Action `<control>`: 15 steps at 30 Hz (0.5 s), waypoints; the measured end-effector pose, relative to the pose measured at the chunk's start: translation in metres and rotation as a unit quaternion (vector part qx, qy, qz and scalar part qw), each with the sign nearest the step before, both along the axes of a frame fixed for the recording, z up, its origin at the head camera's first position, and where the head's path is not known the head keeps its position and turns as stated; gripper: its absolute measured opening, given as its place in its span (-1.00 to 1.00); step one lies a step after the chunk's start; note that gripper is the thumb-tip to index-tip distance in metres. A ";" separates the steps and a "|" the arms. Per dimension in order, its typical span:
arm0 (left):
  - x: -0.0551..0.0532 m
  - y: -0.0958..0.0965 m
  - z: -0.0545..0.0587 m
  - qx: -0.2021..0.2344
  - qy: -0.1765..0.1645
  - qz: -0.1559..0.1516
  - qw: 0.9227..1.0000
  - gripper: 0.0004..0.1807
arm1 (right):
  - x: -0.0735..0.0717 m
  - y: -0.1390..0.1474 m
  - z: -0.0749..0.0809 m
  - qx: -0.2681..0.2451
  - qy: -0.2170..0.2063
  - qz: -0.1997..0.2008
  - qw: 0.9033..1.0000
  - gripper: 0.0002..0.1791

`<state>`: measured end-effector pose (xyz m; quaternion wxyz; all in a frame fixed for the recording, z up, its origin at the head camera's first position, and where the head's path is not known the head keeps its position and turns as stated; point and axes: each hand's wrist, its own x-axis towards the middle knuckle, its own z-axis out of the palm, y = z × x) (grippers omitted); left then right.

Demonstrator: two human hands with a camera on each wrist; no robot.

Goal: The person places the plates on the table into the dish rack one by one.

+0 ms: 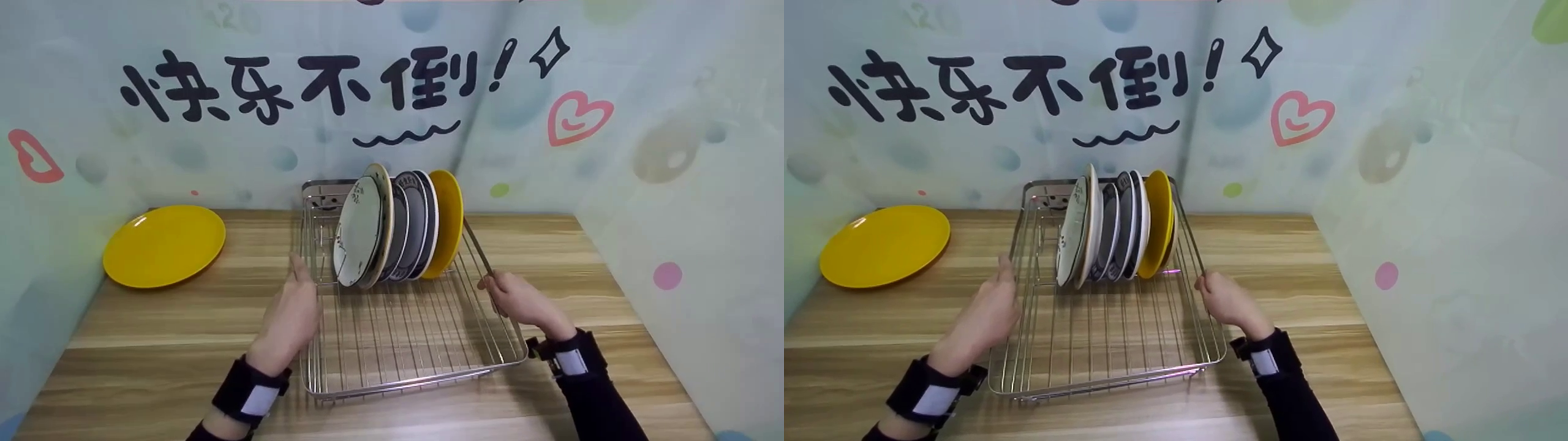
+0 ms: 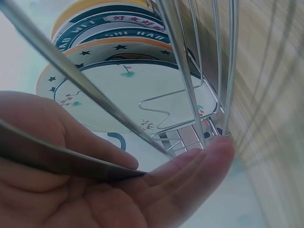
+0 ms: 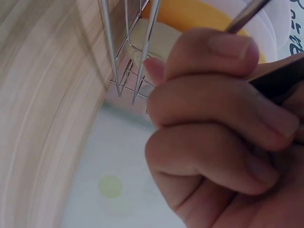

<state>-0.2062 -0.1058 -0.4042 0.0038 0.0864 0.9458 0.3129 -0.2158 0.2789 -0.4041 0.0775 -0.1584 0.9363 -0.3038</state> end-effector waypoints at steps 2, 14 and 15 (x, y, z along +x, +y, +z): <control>0.000 0.000 -0.001 -0.002 0.004 -0.001 1.000 -0.09 | 0.000 0.000 -0.002 0.001 0.004 -0.005 1.000 -0.62; 0.000 -0.002 -0.003 0.013 -0.010 0.000 1.000 -0.11 | 0.000 -0.002 -0.004 -0.002 0.012 -0.005 1.000 -0.63; 0.000 -0.001 -0.003 0.012 -0.009 -0.001 1.000 -0.11 | 0.000 -0.002 -0.003 0.000 0.013 -0.004 1.000 -0.63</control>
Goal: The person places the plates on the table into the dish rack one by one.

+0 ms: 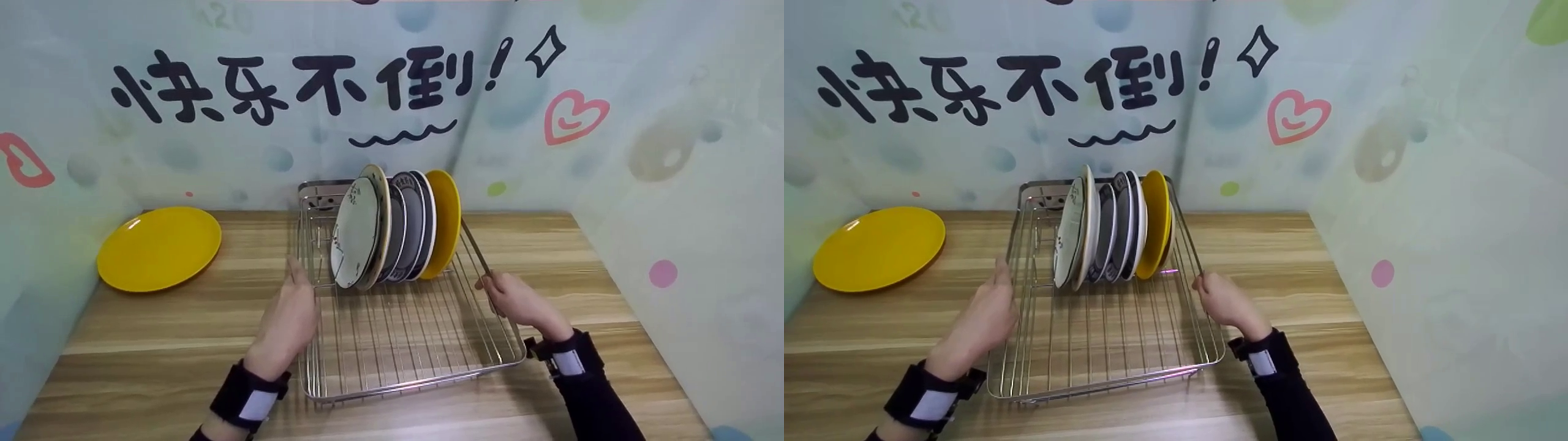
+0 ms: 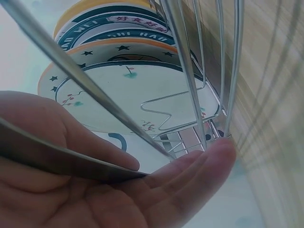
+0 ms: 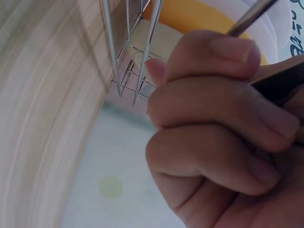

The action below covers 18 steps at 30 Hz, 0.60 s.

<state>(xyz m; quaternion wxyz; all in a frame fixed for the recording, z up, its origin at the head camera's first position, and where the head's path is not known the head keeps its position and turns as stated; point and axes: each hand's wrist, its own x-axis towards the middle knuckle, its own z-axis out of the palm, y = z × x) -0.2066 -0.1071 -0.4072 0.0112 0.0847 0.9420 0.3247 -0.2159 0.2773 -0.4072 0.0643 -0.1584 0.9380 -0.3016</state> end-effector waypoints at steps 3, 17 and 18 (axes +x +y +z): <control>-0.001 0.000 0.000 -0.003 0.003 -0.002 1.000 -0.11 | 0.000 0.000 0.000 0.000 0.002 0.000 1.000 -0.63; -0.017 -0.047 0.010 0.081 -0.016 -0.033 0.996 -0.35 | 0.000 -0.002 0.000 -0.010 -0.008 -0.017 1.000 -0.57; -0.020 -0.056 0.011 0.073 0.009 -0.024 0.997 -0.38 | 0.000 -0.001 0.001 -0.012 -0.009 -0.018 1.000 -0.57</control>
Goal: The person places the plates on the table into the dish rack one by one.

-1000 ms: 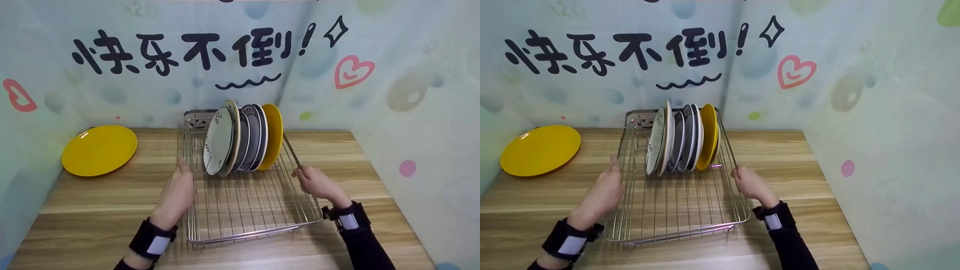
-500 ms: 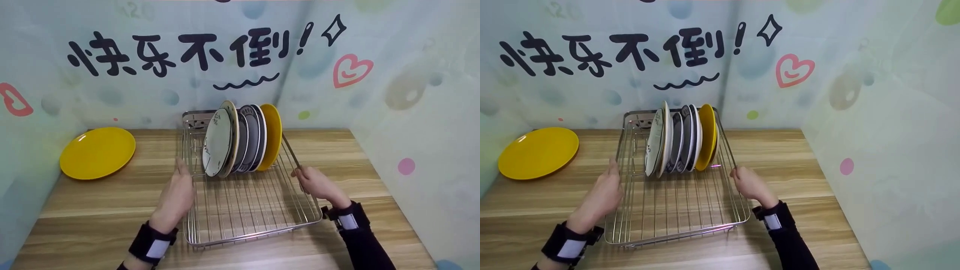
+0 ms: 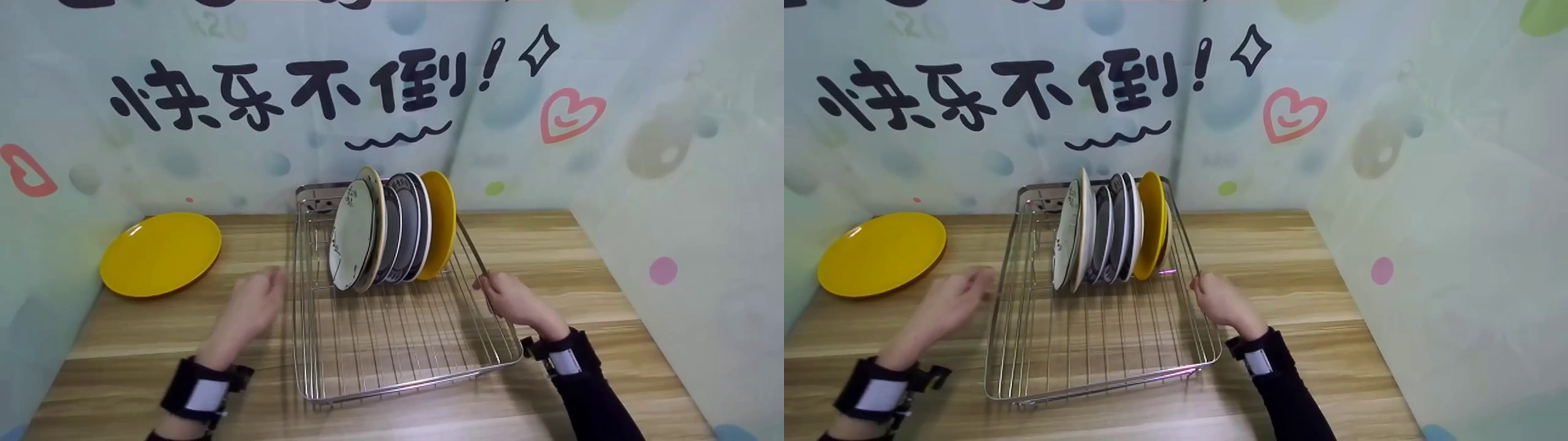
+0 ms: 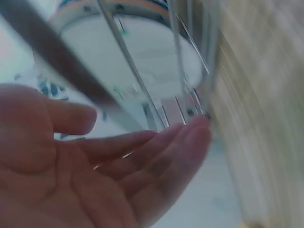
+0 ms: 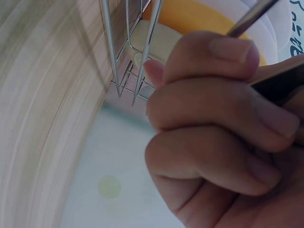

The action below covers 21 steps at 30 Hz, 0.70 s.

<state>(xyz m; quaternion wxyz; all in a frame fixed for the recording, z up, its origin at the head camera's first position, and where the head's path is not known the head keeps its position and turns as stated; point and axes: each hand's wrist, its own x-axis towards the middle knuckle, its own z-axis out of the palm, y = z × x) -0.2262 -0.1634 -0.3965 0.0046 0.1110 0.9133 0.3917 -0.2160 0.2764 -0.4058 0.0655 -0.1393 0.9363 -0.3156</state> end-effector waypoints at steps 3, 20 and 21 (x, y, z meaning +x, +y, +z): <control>-0.006 -0.038 -0.002 -0.022 0.060 0.065 0.996 -0.52 | -0.001 0.000 0.000 0.001 -0.001 0.004 1.000 -0.58; -0.022 -0.171 -0.026 0.152 -0.231 0.265 0.924 -0.50 | 0.000 0.002 -0.002 0.004 0.003 0.003 1.000 -0.59; -0.024 -0.171 -0.028 0.168 -0.237 0.270 0.918 -0.44 | 0.000 0.001 -0.002 0.003 0.001 0.003 1.000 -0.59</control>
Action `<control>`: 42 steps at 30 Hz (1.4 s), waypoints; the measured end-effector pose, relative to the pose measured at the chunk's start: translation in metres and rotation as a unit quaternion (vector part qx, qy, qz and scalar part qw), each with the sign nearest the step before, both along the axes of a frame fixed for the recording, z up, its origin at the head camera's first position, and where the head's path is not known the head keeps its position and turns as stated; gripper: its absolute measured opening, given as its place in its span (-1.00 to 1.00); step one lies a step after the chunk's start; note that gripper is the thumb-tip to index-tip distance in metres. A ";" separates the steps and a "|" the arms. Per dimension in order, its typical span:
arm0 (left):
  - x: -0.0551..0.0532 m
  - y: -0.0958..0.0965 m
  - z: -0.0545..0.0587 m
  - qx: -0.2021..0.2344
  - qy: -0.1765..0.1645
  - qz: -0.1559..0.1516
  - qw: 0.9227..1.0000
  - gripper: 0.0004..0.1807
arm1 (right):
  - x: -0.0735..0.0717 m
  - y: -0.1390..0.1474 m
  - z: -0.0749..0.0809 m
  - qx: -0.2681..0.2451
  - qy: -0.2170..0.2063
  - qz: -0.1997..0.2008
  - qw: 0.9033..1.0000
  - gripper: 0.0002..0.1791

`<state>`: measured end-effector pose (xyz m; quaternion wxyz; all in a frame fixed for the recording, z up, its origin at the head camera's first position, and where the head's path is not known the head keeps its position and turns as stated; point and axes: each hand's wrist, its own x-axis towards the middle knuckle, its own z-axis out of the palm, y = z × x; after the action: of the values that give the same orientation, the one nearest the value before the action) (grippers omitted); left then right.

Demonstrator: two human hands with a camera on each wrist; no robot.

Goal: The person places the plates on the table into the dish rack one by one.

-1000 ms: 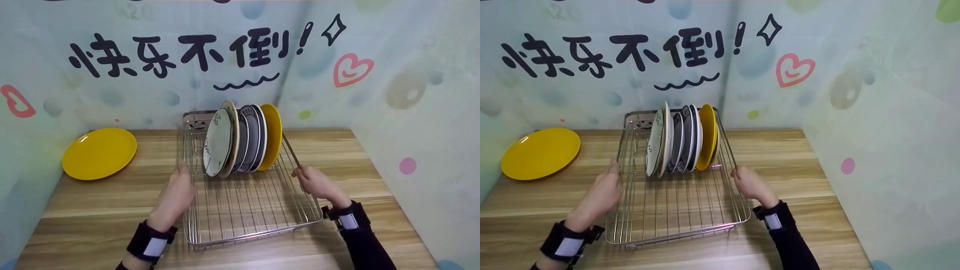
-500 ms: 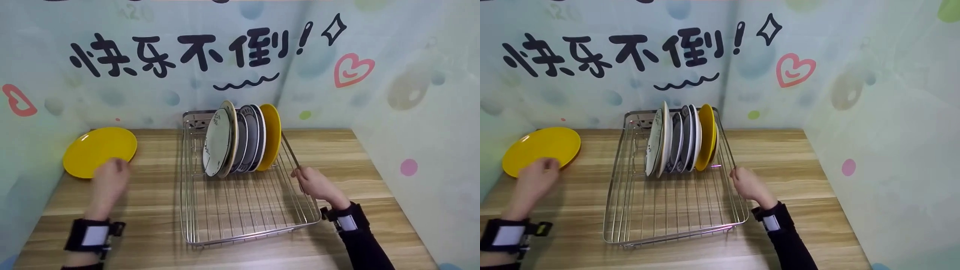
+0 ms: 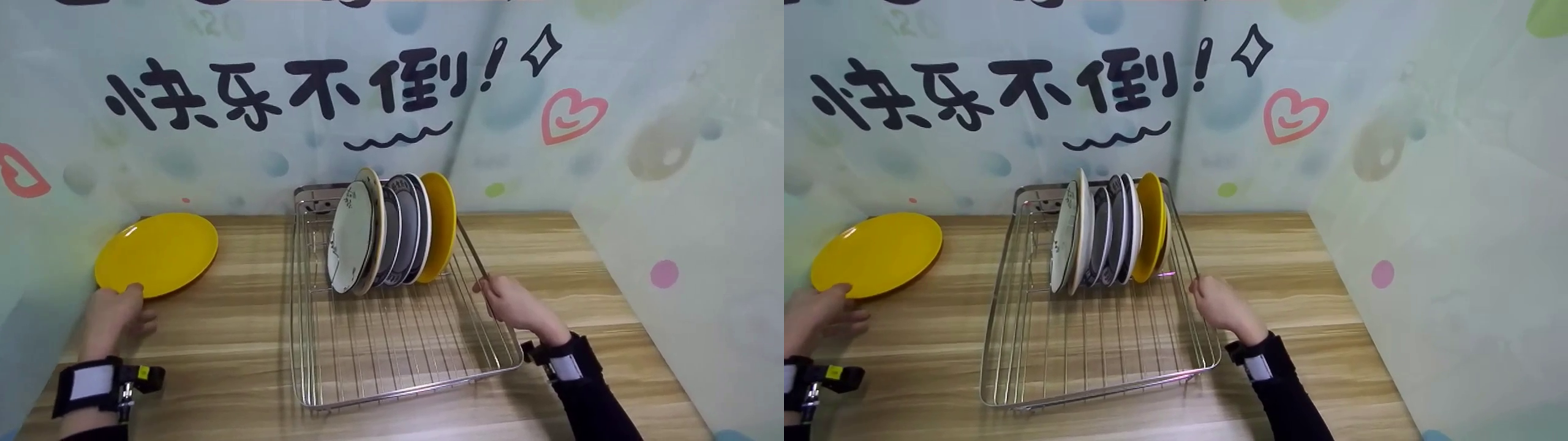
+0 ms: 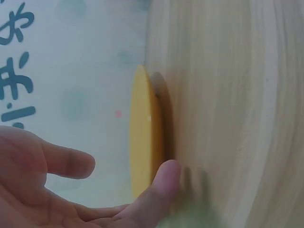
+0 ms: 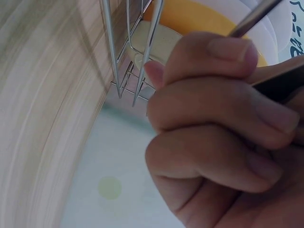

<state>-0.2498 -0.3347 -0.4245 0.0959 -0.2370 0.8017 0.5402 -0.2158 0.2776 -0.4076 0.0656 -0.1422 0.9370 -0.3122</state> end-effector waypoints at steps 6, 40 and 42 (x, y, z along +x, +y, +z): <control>-0.009 -0.001 -0.007 0.104 0.027 0.081 0.991 -0.22 | 0.003 -0.002 0.001 0.004 -0.010 0.002 1.000 -0.62; -0.021 -0.009 -0.042 0.379 0.096 0.157 0.907 -0.12 | 0.002 -0.001 0.002 0.013 -0.011 -0.004 1.000 -0.57; -0.020 -0.005 -0.040 0.390 0.099 0.156 0.902 -0.13 | 0.002 0.000 0.002 0.011 -0.019 -0.007 1.000 -0.56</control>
<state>-0.2699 -0.3393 -0.4648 0.0155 -0.2477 0.4854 0.8383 -0.2137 0.2772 -0.4055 0.0827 -0.1290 0.9398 -0.3054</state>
